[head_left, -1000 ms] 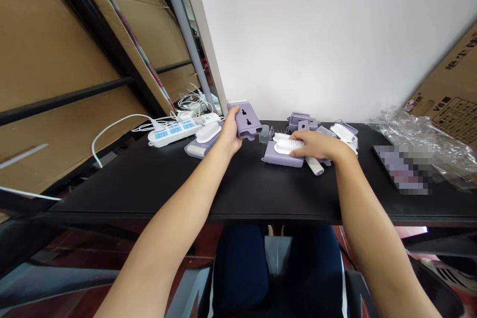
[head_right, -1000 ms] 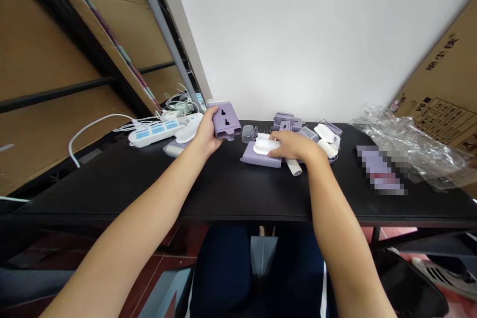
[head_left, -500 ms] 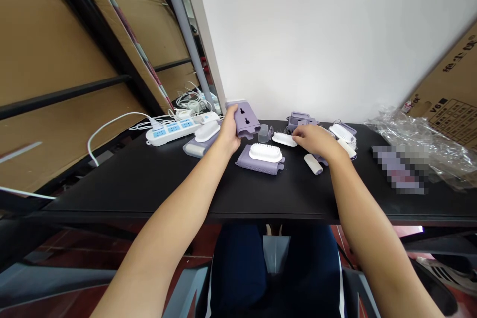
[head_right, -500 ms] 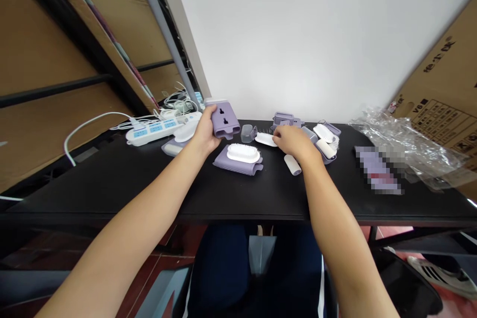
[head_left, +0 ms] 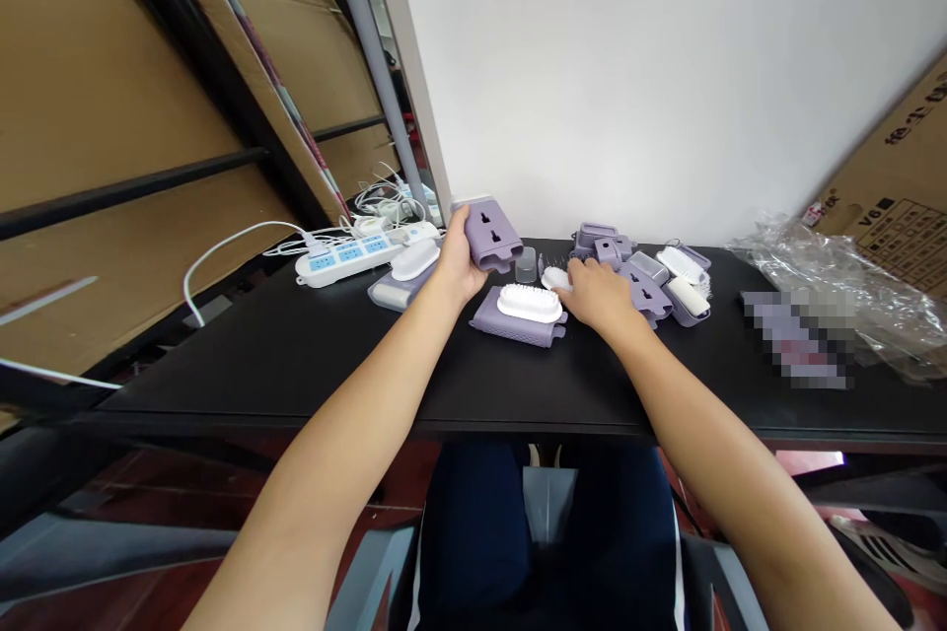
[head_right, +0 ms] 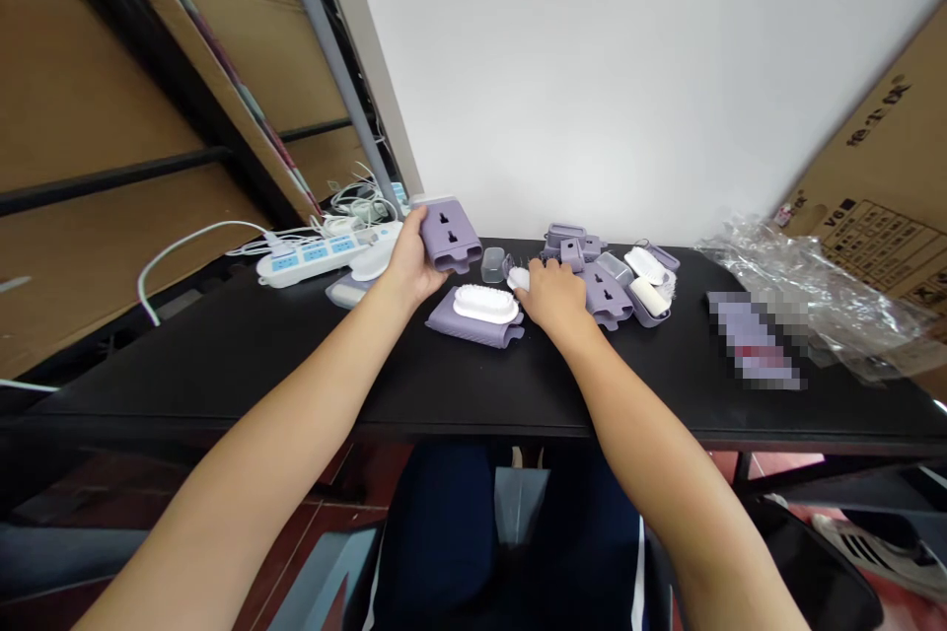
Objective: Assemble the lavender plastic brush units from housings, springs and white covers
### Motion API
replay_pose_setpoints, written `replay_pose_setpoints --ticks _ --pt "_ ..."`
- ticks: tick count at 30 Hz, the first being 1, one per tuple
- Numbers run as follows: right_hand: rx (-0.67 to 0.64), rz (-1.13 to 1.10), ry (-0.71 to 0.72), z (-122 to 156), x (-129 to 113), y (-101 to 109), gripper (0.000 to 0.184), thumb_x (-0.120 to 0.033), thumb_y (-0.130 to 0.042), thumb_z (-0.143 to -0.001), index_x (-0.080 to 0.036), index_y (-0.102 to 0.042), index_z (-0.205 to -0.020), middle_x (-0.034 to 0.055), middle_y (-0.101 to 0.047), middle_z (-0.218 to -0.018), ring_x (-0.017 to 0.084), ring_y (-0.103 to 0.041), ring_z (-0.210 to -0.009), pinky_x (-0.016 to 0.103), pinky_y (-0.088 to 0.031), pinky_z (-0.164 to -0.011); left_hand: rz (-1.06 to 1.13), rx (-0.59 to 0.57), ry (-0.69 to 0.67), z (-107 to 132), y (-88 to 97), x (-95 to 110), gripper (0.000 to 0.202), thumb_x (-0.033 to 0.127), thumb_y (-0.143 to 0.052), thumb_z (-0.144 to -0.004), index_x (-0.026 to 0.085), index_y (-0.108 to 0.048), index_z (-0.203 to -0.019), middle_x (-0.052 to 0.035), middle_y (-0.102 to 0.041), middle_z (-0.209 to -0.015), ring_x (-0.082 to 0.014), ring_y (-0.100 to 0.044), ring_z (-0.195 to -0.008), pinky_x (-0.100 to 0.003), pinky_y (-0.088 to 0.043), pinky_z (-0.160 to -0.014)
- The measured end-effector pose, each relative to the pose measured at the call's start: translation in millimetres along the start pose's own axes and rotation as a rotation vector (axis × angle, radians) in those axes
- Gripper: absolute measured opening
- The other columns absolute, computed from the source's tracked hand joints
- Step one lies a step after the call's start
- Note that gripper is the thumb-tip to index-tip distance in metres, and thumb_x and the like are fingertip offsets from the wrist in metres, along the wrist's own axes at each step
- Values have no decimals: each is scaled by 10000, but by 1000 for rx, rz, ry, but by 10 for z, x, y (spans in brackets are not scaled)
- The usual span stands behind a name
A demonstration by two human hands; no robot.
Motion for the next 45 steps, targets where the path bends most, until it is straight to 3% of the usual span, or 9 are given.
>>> replay_pose_setpoints --ticks 6,12,15,18,26,29,35,39,45 --pt "-98 -142 36 -39 15 -41 320 -319 -669 -936 -232 -539 -1215 111 -751 -1094 302 -695 -994 367 -448 -761 31 -143 83 82 -145 -27 462 499 -330 -1083 190 -664 -1159 -90 -761 -895 -258 -766 -910 -358 -623 -743" --pt "-144 -955 -125 -79 309 73 266 -431 -691 -904 -256 -492 -928 -7 -604 -871 169 -577 -776 295 -453 -681 2 -268 57 178 -311 -30 495 560 -407 -1068 175 -673 -1230 -122 -772 -1042 -266 -753 -1035 -383 -623 -886" --pt "-159 -1287 -145 -99 313 69 250 -411 -682 -907 -251 -490 -902 -24 -549 -835 144 -555 -756 271 -474 -687 -29 -326 17 267 -410 -33 388 503 -523 -1044 193 -675 -1221 -94 -773 -1053 -261 -752 -1045 -375 -617 -919" --pt "-98 -1466 -99 -126 277 108 246 -415 -680 -906 -262 -490 -933 -22 -561 -861 148 -576 -784 260 -480 -683 -64 -343 25 350 -465 -77 317 456 -611 -1006 201 -680 -1180 -81 -767 -1009 -265 -757 -1019 -377 -626 -899" --pt "90 -1538 47 -96 152 274 389 -518 -739 -810 -277 -450 -908 -39 -598 -850 162 -615 -845 274 -499 -757 -71 -420 19 431 -533 -159 339 394 -739 -920 207 -683 -1197 -87 -760 -1055 -262 -752 -1038 -374 -620 -916" --pt "98 -1532 85 -50 90 327 384 -504 -751 -810 -273 -492 -974 -17 -657 -966 167 -634 -917 280 -496 -775 -83 -426 -22 413 -521 -157 375 383 -776 -891 254 -680 -1230 -69 -753 -1077 -249 -749 -1021 -370 -621 -906" --pt "60 -1399 145 -32 46 357 529 -477 -696 -899 -306 -554 -1380 25 -701 -1142 207 -673 -1054 338 -526 -878 -129 -445 -97 449 -533 -107 419 394 -825 -846 306 -677 -1228 -45 -730 -1111 -217 -730 -968 -355 -621 -889" --pt "69 -1308 163 -34 47 363 529 -523 -650 -941 -319 -576 -1424 38 -700 -1201 216 -671 -1086 349 -537 -894 -156 -446 -127 477 -544 -67 463 390 -842 -833 334 -659 -1255 -40 -728 -1110 -227 -727 -995 -354 -612 -896" --pt "86 -1301 157 11 36 409 507 -480 -660 -933 -275 -602 -1394 30 -694 -1085 205 -660 -1014 355 -531 -891 -114 -392 -127 489 -522 -33 478 329 -853 -823 355 -668 -1262 -28 -733 -1096 -225 -740 -1009 -338 -606 -898"
Point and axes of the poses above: each hand's wrist, its own z-axis away from the middle knuckle, its own y-axis out of the back of the hand, x = y × z, the point moved 9 cm from there along -z, towards the middle knuckle
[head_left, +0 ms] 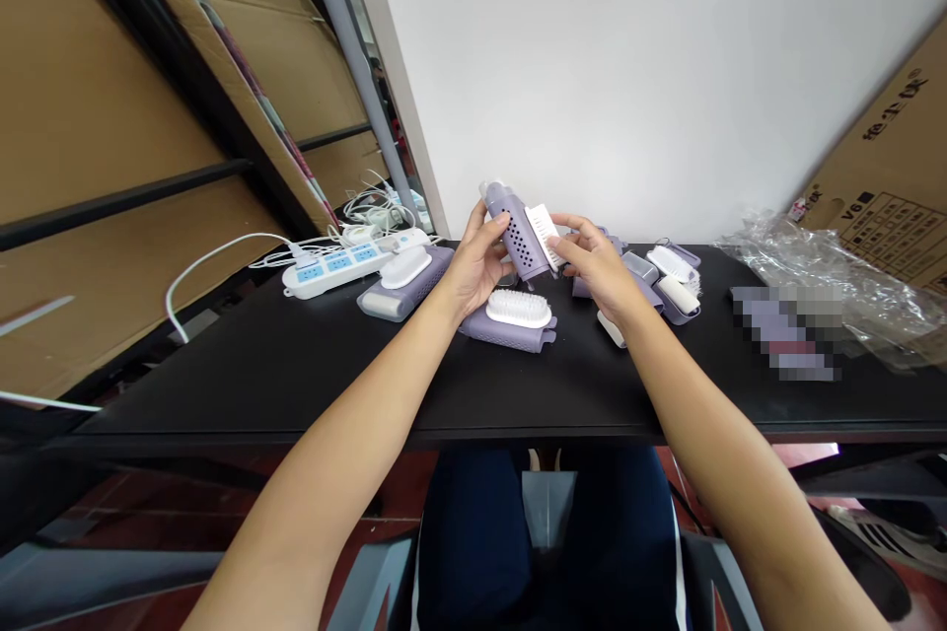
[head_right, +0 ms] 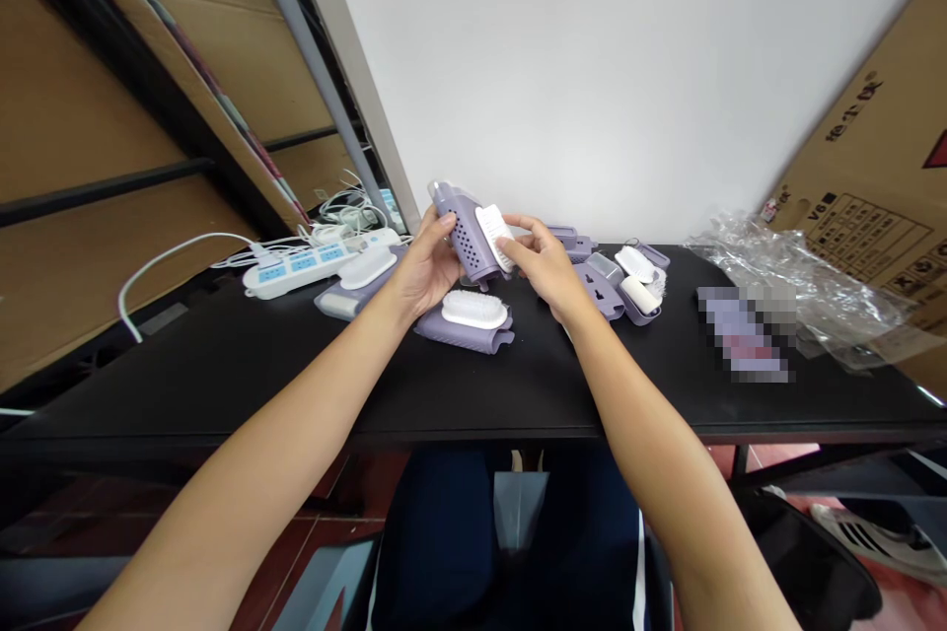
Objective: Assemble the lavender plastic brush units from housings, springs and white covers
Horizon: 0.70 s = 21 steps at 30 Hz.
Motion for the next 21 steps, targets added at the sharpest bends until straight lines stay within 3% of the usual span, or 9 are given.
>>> replay_pose_setpoints --ticks 5,7,10,13,16,21 --pt "16 120 42 -11 -26 1 491 -467 -618 -963 -268 -595 -1411 44 -702 -1098 215 -660 -997 366 -547 -892 16 30 12 -1 12 -17 451 301 -841 -840 351 -679 -1258 -14 -741 -1067 -211 -752 -999 -325 -601 -908" --pt "39 236 119 -2 -77 -9 501 -475 -594 -985 -261 -594 -1437 58 -708 -1141 220 -658 -996 376 -546 -921 26 26 -2 -17 3 -10 386 322 -804 -878 334 -685 -1244 -21 -755 -1089 -216 -756 -1029 -318 -601 -910" --pt "36 424 274 71 -193 -103 558 -493 -569 -1018 -262 -556 -1527 86 -694 -1284 232 -649 -1036 403 -528 -999 65 38 44 -47 2 -41 278 418 -677 -966 249 -708 -1185 -63 -780 -1085 -243 -764 -1053 -323 -613 -896" --pt "-34 556 347 154 -228 -259 614 -495 -557 -1040 -290 -478 -1613 100 -665 -1346 262 -632 -1135 432 -519 -1040 100 80 96 -43 12 -46 362 460 -523 -1029 173 -725 -1117 -100 -795 -1006 -266 -777 -1019 -339 -632 -872" --pt "-45 588 403 198 -251 -334 652 -513 -587 -1026 -316 -449 -1632 114 -584 -1438 283 -590 -1269 441 -528 -1054 131 102 139 15 -29 -33 400 467 -505 -1028 155 -733 -1133 -113 -798 -970 -287 -784 -970 -376 -648 -843" --pt "-8 610 497 217 -312 -324 706 -602 -670 -959 -352 -477 -1591 110 -360 -1666 336 -379 -1538 486 -506 -1130 151 8 239 142 -239 -104 474 574 -552 -1015 195 -722 -1244 -118 -790 -991 -324 -781 -983 -438 -662 -824"
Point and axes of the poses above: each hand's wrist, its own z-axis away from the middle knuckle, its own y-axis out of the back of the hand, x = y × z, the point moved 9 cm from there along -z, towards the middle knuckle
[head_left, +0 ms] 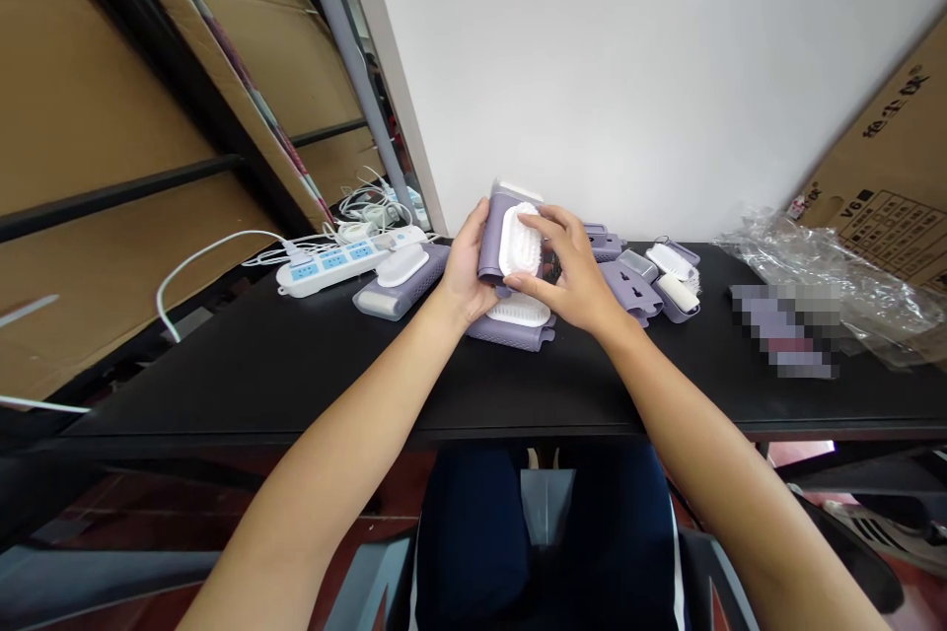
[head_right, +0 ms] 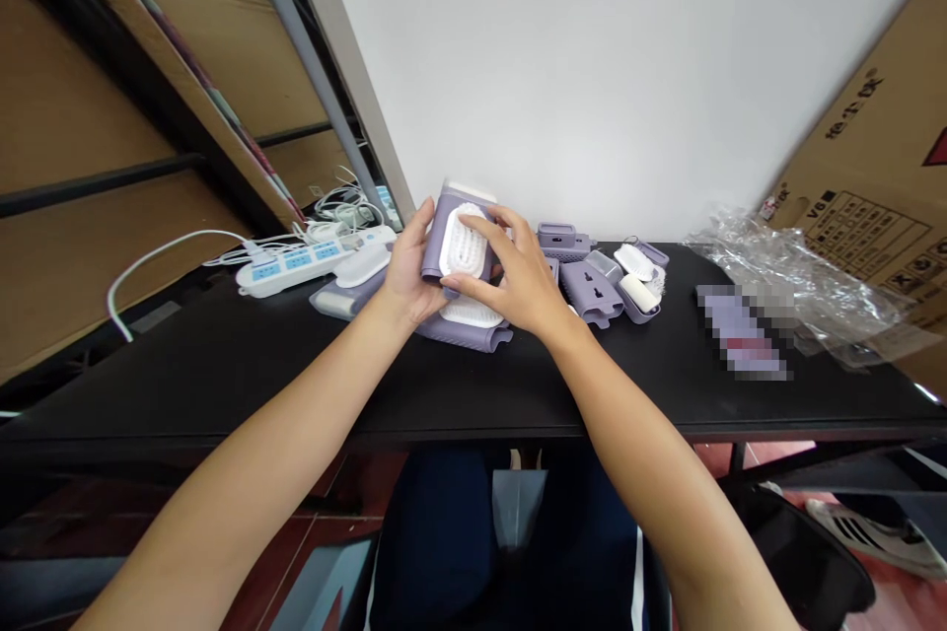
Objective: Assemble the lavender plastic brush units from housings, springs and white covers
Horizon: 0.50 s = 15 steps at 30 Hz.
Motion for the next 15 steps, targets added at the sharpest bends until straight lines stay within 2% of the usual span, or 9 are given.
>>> replay_pose_setpoints --ticks 2,6,9,15 --pt "-1 15 12 3 -8 20 749 -622 -693 -939 -355 -456 -1597 103 -304 -1715 349 -315 -1587 501 -495 -1148 0 -12 20 19 -35 -39 471 588 -564 -1015 214 -715 -1260 -112 -784 -1009 -331 -779 -1004 -444 -662 -833" --pt "-20 15 41 5 -34 30 822 -626 -727 -916 -352 -404 -1620 109 -273 -1754 369 -286 -1611 539 -451 -1191 -21 14 -2 20 -9 -26 443 566 -578 -1019 214 -713 -1252 -107 -777 -995 -334 -778 -1005 -445 -665 -827" --pt "-25 49 -7 -12 21 40 877 -654 -734 -898 -364 -371 -1642 105 -257 -1768 385 -257 -1626 578 -407 -1220 -71 -17 -7 6 -5 -20 430 551 -564 -1025 214 -714 -1246 -106 -780 -984 -341 -777 -1014 -448 -666 -816" --pt "-23 23 -37 -37 62 108 1260 -778 -772 -784 -356 -67 -1739 118 -101 -1818 443 -175 -1646 613 -456 -1164 -50 -70 42 -5 -9 -100 417 546 -648 -981 222 -711 -1237 -102 -791 -1009 -357 -782 -1028 -456 -663 -840"
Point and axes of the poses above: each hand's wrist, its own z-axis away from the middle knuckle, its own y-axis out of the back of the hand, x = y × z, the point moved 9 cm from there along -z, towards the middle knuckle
